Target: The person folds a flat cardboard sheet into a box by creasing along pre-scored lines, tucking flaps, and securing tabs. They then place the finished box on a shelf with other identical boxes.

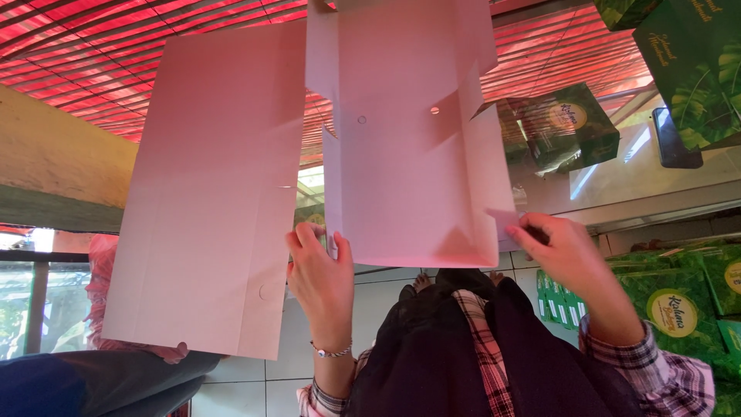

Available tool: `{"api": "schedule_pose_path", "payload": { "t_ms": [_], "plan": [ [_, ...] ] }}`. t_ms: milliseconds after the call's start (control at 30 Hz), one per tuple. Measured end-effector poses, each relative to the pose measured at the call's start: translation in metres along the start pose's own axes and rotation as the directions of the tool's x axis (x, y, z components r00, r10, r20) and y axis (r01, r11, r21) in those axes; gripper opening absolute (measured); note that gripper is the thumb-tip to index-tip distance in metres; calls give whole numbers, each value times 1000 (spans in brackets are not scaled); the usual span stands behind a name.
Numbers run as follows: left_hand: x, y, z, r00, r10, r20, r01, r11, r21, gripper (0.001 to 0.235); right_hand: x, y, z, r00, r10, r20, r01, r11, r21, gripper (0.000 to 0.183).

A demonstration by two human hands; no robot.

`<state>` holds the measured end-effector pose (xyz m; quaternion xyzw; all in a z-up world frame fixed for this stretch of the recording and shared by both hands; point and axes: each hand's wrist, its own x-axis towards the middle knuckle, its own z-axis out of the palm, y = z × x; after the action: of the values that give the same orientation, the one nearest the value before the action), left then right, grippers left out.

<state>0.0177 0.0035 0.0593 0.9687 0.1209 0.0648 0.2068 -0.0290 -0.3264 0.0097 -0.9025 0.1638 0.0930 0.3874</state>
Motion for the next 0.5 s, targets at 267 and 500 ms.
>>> {"api": "schedule_pose_path", "payload": {
  "t_ms": [267, 500],
  "plan": [
    [-21, 34, -24, 890, 275, -364, -246, 961, 124, 52, 4, -20, 39, 985, -160, 61, 125, 914, 387, 27],
    [-40, 50, -24, 794, 608, -19, -573, 738, -356, 43, 1, -46, 67, 910, -302, 283, 45, 753, 656, 29]
  ]
}}
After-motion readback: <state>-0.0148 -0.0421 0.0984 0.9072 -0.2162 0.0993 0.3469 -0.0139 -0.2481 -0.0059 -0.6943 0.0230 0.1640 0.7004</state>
